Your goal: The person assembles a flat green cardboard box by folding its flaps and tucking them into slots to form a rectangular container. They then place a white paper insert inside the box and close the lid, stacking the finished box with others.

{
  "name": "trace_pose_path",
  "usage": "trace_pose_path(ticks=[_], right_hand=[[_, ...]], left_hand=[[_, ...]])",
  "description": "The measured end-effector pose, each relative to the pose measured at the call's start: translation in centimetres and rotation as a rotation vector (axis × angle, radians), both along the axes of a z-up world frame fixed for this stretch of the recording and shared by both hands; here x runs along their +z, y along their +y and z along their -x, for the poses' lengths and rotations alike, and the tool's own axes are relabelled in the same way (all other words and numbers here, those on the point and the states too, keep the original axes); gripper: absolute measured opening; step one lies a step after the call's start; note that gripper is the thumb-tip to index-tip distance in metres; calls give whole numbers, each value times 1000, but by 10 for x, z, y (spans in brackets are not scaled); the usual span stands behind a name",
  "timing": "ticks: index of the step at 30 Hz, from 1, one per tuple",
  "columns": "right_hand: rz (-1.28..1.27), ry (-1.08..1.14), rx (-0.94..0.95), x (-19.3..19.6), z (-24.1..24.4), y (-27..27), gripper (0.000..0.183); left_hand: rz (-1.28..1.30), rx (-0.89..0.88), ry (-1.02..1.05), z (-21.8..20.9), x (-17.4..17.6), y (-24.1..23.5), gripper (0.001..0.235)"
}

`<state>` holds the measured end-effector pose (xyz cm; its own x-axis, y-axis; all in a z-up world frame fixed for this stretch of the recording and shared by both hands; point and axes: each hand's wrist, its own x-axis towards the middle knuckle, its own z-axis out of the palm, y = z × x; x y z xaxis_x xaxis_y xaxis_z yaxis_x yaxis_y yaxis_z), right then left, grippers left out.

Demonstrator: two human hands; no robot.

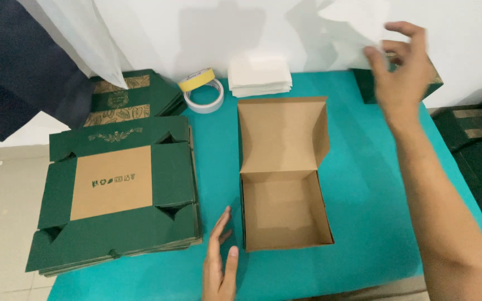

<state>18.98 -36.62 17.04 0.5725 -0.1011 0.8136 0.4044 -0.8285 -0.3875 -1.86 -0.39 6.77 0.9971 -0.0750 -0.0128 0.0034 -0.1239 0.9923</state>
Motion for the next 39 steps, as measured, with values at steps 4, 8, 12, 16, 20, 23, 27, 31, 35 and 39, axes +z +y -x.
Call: trace_pose_path(ticks=[4, 8, 12, 16, 20, 23, 27, 31, 35, 39], right_hand=[[-150, 100, 31, 8, 104, 4, 27], [132, 227, -7, 23, 207, 63, 20], [481, 305, 342, 9, 204, 108, 4], [830, 244, 358, -22, 183, 126, 9], [1057, 331, 395, -65, 158, 126, 22], [1117, 346, 467, -92, 142, 126, 20], [1114, 332, 498, -92, 137, 128, 21], [1108, 408, 519, -93, 136, 128, 22], [1115, 474, 512, -102, 136, 127, 24], [1153, 456, 452, -121, 132, 121, 24]], left_hand=[[-23, 15, -11, 3, 6, -2, 56], [-78, 37, -72, 5, 12, -7, 54], [-59, 41, -101, 3, -2, -9, 51], [-66, 78, -116, 4, -7, -8, 50], [-84, 77, -136, 5, -10, -8, 49], [-91, 64, -137, 5, -9, -8, 49], [-96, 71, -117, 5, -5, -7, 51], [-90, 76, -146, 4, -6, -8, 49], [-106, 70, -140, 4, -7, -7, 49], [-107, 64, -135, 5, -6, -8, 50]])
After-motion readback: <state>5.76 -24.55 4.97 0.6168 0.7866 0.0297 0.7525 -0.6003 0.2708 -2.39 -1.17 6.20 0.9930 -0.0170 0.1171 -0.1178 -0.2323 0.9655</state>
